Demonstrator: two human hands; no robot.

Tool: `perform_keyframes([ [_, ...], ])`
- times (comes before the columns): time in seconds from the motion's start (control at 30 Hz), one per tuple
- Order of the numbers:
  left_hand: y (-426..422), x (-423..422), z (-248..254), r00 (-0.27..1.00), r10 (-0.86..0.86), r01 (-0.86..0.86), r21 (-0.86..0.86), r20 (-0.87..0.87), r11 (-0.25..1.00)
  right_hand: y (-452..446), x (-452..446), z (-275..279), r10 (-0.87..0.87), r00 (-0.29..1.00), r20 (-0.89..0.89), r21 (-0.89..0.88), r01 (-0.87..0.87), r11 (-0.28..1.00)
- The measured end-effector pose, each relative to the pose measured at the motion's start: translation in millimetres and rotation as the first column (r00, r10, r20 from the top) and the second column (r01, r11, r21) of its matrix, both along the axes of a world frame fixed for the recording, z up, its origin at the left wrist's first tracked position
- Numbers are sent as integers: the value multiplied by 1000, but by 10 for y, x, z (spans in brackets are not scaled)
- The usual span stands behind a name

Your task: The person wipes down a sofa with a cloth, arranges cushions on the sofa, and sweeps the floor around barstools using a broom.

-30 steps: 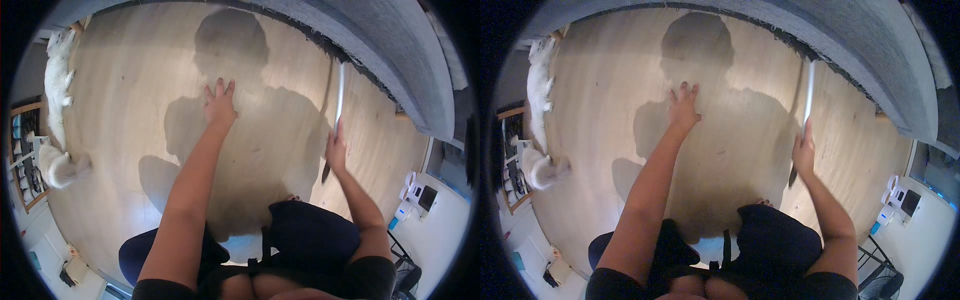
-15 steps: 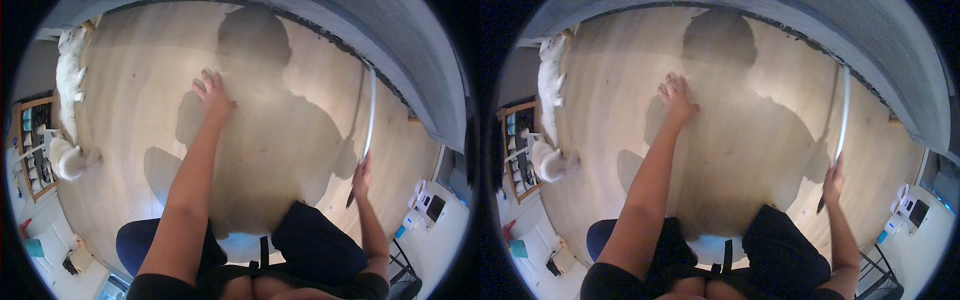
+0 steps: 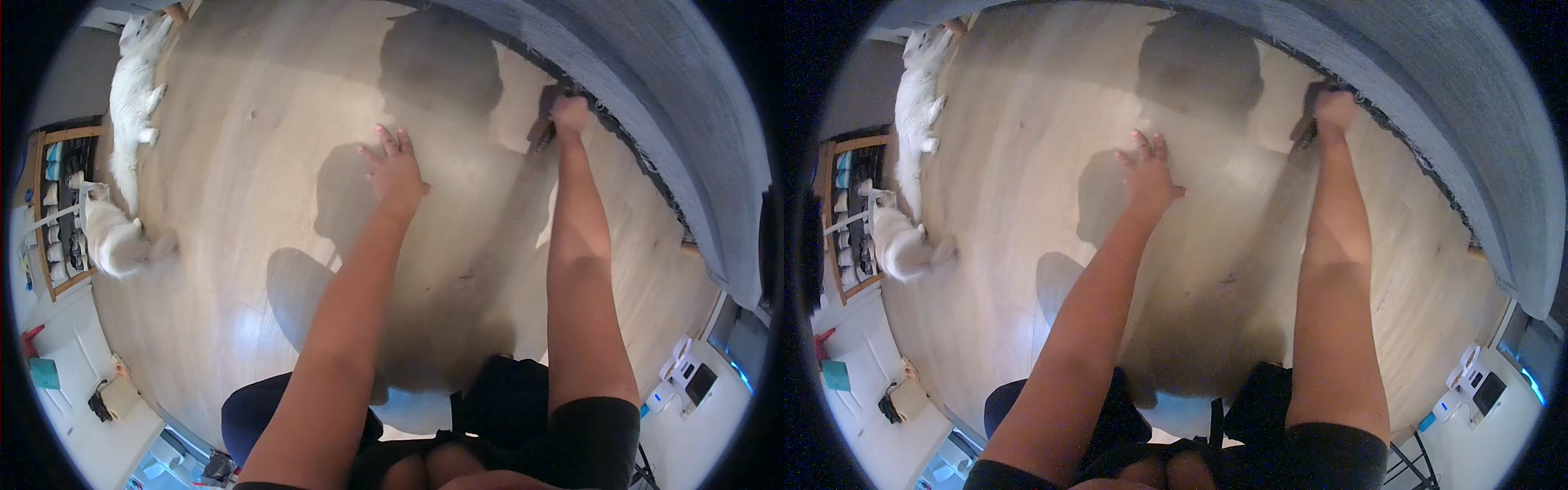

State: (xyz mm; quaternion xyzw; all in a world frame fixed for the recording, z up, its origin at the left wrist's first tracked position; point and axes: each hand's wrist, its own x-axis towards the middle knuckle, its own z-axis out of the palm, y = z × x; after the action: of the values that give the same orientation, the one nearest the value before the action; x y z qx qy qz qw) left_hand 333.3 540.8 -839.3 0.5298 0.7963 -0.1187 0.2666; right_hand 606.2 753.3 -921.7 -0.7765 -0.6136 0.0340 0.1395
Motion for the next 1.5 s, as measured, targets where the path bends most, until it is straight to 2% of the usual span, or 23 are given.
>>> perform_keyframes([
  [0.1, 7, -4, 8, 998, 32, -33, 13, 49, 999, -118, -598, 119, 29, 963, -267, 53, -15, 999],
  [0.17, -5, 10, 30, 998, 41, -41, 11, 57, 999, -583, -921, 465, 95, 973, -211, 4, -96, 995],
  [0.23, 0, -3, 53, 997, 47, -48, 19, 63, 999, -1052, -971, 527, 182, 921, -346, -93, -226, 970],
  [0.33, -2, -13, 80, 995, 55, -56, 11, 81, 998, -1957, -842, 848, 235, 917, -322, -290, -331, 898],
  [0.5, -103, -73, 76, 992, 50, -59, 77, 116, 995, -3462, -688, 1233, 210, 919, -333, -430, -346, 834],
  [0.57, -186, -130, 34, 990, 6, -20, 98, 139, 995, -3901, -612, 1327, 304, 858, -414, -257, -430, 865],
  [0.67, -247, -412, -82, 985, -41, 15, 155, 169, 988, -4191, -673, 1742, 211, 869, -448, -280, -361, 889],
  [0.7, -312, -480, -109, 981, -61, 30, 169, 182, 985, -4187, -678, 1723, 215, 871, -442, -285, -363, 887],
  [0.77, -438, -583, 77, 991, -59, 49, 86, 122, 995, -4026, -721, 1604, 219, 903, -368, -104, -275, 956],
  [0.8, -494, -633, 182, 996, -69, 69, 2, 56, 998, -3770, -867, 1683, 69, 910, -409, -227, -174, 958],
  [0.87, -527, -634, 81, 997, -61, 60, 23, 49, 998, -3135, -1018, 1382, 8, 925, -380, -231, -103, 968],
  [0.9, -518, -625, 40, 998, -54, 53, 43, 43, 998, -2793, -1075, 1124, 92, 939, -333, -101, -132, 986],
  [0.93, -521, -629, 29, 998, -43, 40, 50, 49, 998, -2368, -1188, 951, 66, 964, -259, -78, -89, 993],
  [1.0, -556, -698, 18, 991, -71, 63, 73, 117, 995, -1679, -1584, 994, 38, 931, -362, -78, -71, 994],
  [1.03, -568, -720, 4, 992, -53, 44, 79, 115, 996, -1345, -1747, 848, 70, 957, -283, 3, -72, 997],
  [1.1, -548, -715, -12, 987, -53, 37, 103, 152, 994, -830, -2068, 724, 118, 972, -202, 99, -99, 990],
  [1.17, -529, -678, -134, 993, -43, 30, 122, 111, 992, -553, -2403, 767, 60, 913, -404, -55, -89, 995],
  [1.23, -526, -682, -158, 998, -31, 24, 135, 49, 991, -682, -2759, 1084, 65, 891, -449, -119, -132, 984],
  [1.3, -516, -692, -118, 993, -33, 21, 109, 114, 994, -634, -3010, 1110, 60, 862, -504, -182, -174, 968],
  [1.37, -524, -698, -89, 995, -30, 19, 113, 100, 993, -597, -3190, 990, 157, 898, -412, -161, -241, 957],
  [1.4, -526, -695, -96, 992, -33, 19, 109, 121, 994, -594, -3272, 986, 158, 890, -428, -162, -247, 955],
  [1.47, -526, -681, -132, 993, -22, 9, 112, 116, 994, -647, -3404, 1015, 340, 858, -384, -130, -415, 901],
  [1.5, -541, -687, -130, 993, -16, 1, 126, 121, 992, -697, -3456, 1058, 333, 857, -393, -139, -413, 900],
])
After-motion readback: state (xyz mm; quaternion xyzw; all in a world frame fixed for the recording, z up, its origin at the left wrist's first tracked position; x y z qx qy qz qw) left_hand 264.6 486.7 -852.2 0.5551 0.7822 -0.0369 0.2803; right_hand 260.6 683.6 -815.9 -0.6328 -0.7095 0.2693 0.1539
